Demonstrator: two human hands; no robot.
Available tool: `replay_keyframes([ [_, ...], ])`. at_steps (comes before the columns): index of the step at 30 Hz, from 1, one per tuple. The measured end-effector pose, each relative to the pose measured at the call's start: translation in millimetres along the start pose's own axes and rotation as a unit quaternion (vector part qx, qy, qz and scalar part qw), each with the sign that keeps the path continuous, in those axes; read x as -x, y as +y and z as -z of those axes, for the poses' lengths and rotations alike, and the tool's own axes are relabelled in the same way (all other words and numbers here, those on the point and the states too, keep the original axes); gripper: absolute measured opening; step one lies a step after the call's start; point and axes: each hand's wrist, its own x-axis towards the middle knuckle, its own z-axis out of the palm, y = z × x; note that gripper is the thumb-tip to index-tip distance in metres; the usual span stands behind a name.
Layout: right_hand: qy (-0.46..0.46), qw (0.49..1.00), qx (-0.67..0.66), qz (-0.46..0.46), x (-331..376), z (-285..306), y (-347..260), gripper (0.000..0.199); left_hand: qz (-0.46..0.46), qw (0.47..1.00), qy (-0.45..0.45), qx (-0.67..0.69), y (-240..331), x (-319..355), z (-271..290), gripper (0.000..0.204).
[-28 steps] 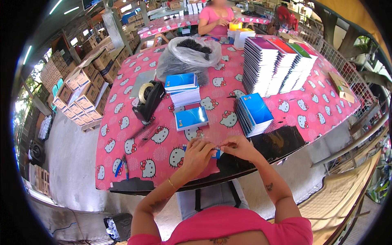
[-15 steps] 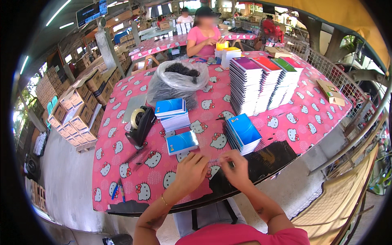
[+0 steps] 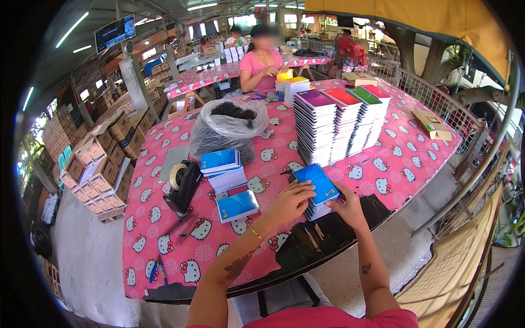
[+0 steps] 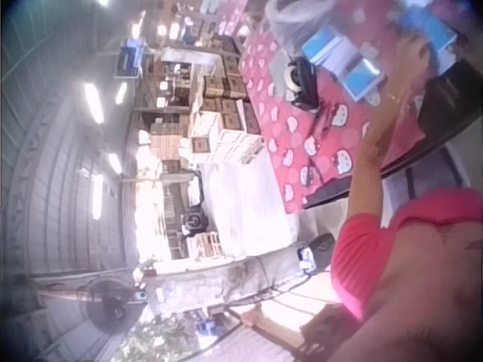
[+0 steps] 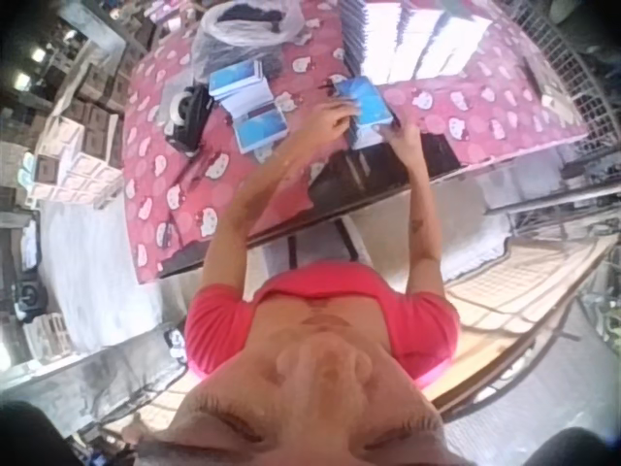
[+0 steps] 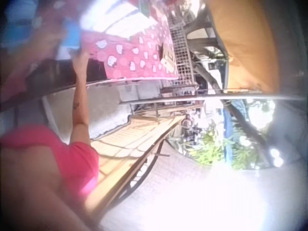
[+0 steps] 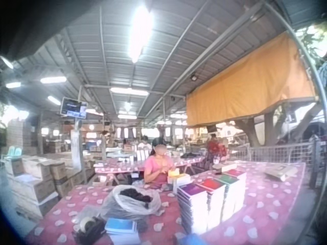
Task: The person assembles spiral-bound notebooks by inserting a blue cover into a stack of white pages and pressing the edges to secure them. The person repeatedly picks up a cover, aligns it with a page stack, and places the finished notebook onto a growing pile on the table.
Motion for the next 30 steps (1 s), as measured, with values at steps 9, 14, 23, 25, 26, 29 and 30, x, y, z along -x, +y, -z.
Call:
replay_keyframes([
  [9,0.119,0.979,0.129,0.107,13,7,-13,0.055,0.02,0.986,0.108,-0.125,25,27,26,0.031],
  [14,0.128,0.982,-0.037,0.132,51,-2,-52,0.035,0.179,0.932,0.036,-0.313,1,136,91,0.035],
  [23,-0.176,0.97,-0.169,-0.017,48,-139,-45,0.051,0.15,0.92,0.031,-0.361,-13,166,86,0.03],
  [25,-0.168,0.945,-0.267,-0.086,52,-156,-31,0.053,0.157,0.92,0.03,-0.359,-9,166,89,0.031],
  [26,-0.165,0.927,-0.314,-0.121,55,-163,-29,0.054,0.197,0.926,0.088,-0.309,-1,164,88,0.03],
  [29,-0.03,0.873,-0.434,-0.218,59,-181,-48,0.054,0.342,0.899,0.264,-0.072,38,145,72,0.031],
  [30,-0.035,0.858,-0.466,-0.211,58,-183,-43,0.052,0.408,0.853,0.32,0.061,51,140,60,0.032],
])
